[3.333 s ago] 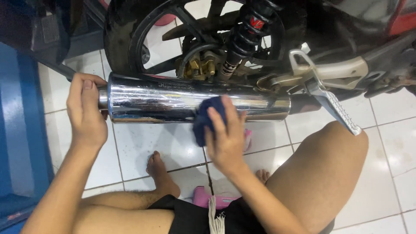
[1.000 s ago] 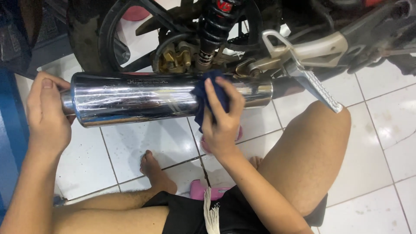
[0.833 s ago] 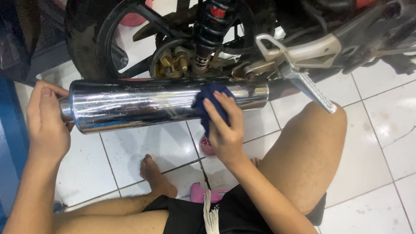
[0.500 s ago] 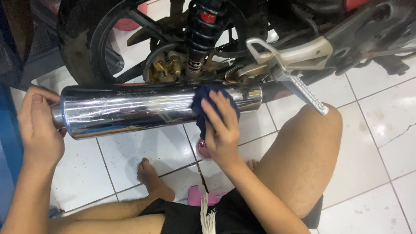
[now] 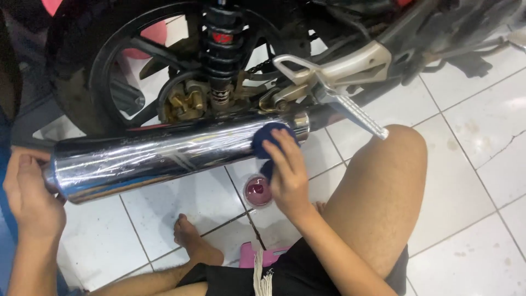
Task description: The person sits on the floor and cleans a motorcycle exhaust pipe. They spray a pink liquid onto the chrome surface, scrub it with a pink sponge, and wipe it with a blue cloth. The person repeats the process of spraying and scrubbing to clean the exhaust.
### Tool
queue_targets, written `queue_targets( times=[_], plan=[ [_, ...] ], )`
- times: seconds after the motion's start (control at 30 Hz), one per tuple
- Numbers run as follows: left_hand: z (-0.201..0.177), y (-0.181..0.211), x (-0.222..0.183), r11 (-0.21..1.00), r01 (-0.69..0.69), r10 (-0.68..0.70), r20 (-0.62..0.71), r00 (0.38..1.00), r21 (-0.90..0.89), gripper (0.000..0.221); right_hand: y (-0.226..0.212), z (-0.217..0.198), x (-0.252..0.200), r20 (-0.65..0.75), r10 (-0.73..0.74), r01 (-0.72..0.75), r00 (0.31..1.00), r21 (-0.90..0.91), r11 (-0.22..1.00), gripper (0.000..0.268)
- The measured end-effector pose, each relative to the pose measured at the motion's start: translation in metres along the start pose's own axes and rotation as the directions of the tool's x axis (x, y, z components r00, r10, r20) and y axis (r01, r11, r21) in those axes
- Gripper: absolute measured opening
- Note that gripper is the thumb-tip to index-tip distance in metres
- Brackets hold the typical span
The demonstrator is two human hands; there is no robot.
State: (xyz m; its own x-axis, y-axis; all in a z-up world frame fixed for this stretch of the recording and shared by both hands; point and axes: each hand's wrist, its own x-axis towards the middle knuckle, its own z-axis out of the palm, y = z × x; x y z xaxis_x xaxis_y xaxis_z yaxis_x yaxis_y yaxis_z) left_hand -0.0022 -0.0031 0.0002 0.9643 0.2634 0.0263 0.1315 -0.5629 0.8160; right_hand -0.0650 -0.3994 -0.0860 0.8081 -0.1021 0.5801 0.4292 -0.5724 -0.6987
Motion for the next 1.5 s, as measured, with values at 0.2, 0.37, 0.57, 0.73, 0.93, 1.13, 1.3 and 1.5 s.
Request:
queue_targets(
  times=[0.2, 0.37, 0.57, 0.73, 0.93, 1.13, 1.3, 1.5],
  plan=[
    [-0.007, -0.032, 0.005, 0.995, -0.056, 0.053, 0.035, 0.998, 0.086, 0.03, 0.016, 0.001, 0.031, -0.222, 0.213, -0.225, 0.952, -0.031, 0.974, 0.048],
    [-0.002, -0.023, 0.002, 0.995, 0.097, -0.097, -0.024, 0.995, -0.023, 0.031, 0.015, -0.007, 0.016, -0.141, 0.171, -0.184, 0.975, -0.089, 0.979, 0.042],
    [-0.002, -0.007, -0.003, 0.998, -0.018, 0.017, 0.018, 1.0, 0.055, 0.03, 0.026, -0.009, 0.035, -0.151, 0.266, -0.276, 0.952, -0.049, 0.96, 0.05],
    [-0.002, -0.004, -0.004, 0.998, -0.032, 0.03, 0.023, 0.999, 0.061, 0.03, 0.019, -0.007, 0.015, -0.123, 0.242, -0.252, 0.962, -0.07, 0.965, 0.05],
    [-0.001, -0.002, -0.004, 0.998, -0.026, 0.025, 0.023, 0.999, 0.054, 0.029, 0.028, -0.007, 0.025, -0.101, 0.305, -0.313, 0.947, -0.067, 0.947, 0.041],
    [0.0, 0.007, -0.004, 1.0, 0.02, -0.02, 0.013, 1.0, 0.014, 0.029, 0.021, 0.007, 0.001, -0.159, 0.192, -0.211, 0.968, -0.109, 0.972, 0.046],
    [0.0, 0.002, -0.002, 0.998, -0.055, 0.054, 0.017, 0.998, 0.034, 0.032, 0.024, 0.005, 0.018, -0.156, 0.24, -0.256, 0.958, -0.094, 0.962, 0.042],
    [0.002, -0.002, -0.001, 0.997, -0.077, 0.078, 0.01, 0.997, -0.024, 0.03, 0.009, 0.016, -0.011, -0.153, 0.169, -0.181, 0.974, -0.063, 0.982, 0.04]
  ],
)
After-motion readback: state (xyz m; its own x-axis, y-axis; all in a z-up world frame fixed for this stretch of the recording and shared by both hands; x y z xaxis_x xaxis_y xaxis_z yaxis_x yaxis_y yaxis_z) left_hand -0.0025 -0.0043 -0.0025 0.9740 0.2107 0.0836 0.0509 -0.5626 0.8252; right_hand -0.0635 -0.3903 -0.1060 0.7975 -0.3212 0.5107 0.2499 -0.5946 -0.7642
